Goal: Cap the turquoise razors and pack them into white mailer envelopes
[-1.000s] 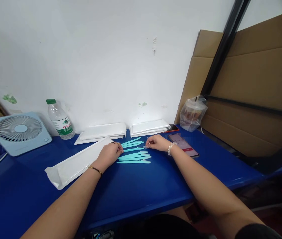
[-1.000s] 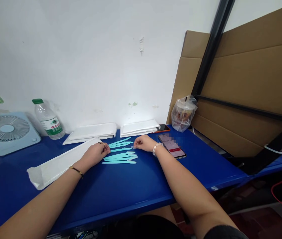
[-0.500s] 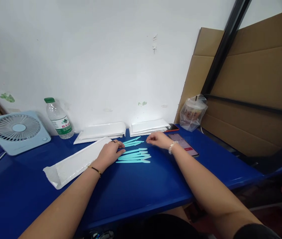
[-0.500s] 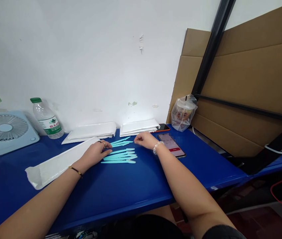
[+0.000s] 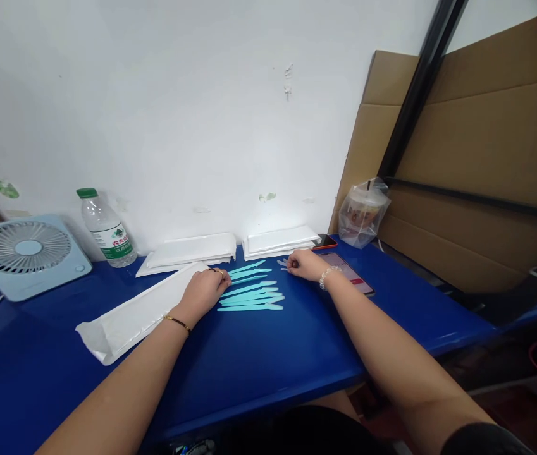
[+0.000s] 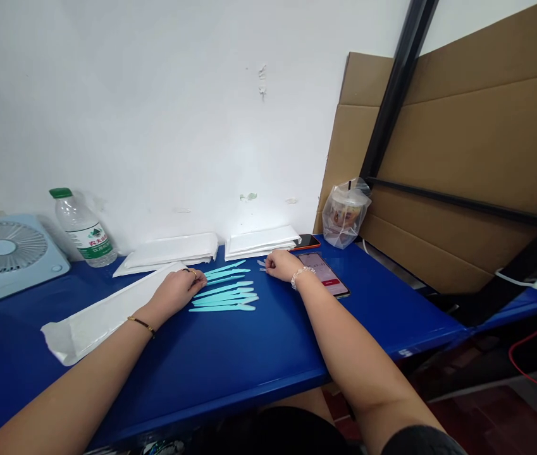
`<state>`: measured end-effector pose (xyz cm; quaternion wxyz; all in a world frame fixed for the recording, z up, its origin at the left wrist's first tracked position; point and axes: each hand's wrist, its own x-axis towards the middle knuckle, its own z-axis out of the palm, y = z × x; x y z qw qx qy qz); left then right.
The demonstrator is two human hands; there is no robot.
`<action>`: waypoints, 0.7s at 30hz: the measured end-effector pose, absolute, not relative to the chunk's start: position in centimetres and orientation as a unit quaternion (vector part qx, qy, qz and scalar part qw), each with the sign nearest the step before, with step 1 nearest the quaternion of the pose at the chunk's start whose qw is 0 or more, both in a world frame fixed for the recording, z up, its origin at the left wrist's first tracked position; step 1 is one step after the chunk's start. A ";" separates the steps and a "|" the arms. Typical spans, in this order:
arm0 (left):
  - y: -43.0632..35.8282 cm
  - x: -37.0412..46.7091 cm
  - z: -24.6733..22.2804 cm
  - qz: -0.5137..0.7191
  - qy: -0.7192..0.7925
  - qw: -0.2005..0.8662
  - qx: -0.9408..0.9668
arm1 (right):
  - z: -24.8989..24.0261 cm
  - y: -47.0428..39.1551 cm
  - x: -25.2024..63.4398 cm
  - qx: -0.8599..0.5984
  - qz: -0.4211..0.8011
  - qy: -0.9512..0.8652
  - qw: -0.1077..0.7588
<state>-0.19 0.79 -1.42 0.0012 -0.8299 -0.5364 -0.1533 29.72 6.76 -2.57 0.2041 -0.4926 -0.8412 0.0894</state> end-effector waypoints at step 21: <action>0.8 -0.4 -1.5 -0.137 -0.545 -0.012 -0.827 | -2.1 5.9 28.5 -0.465 0.305 -0.795 0.244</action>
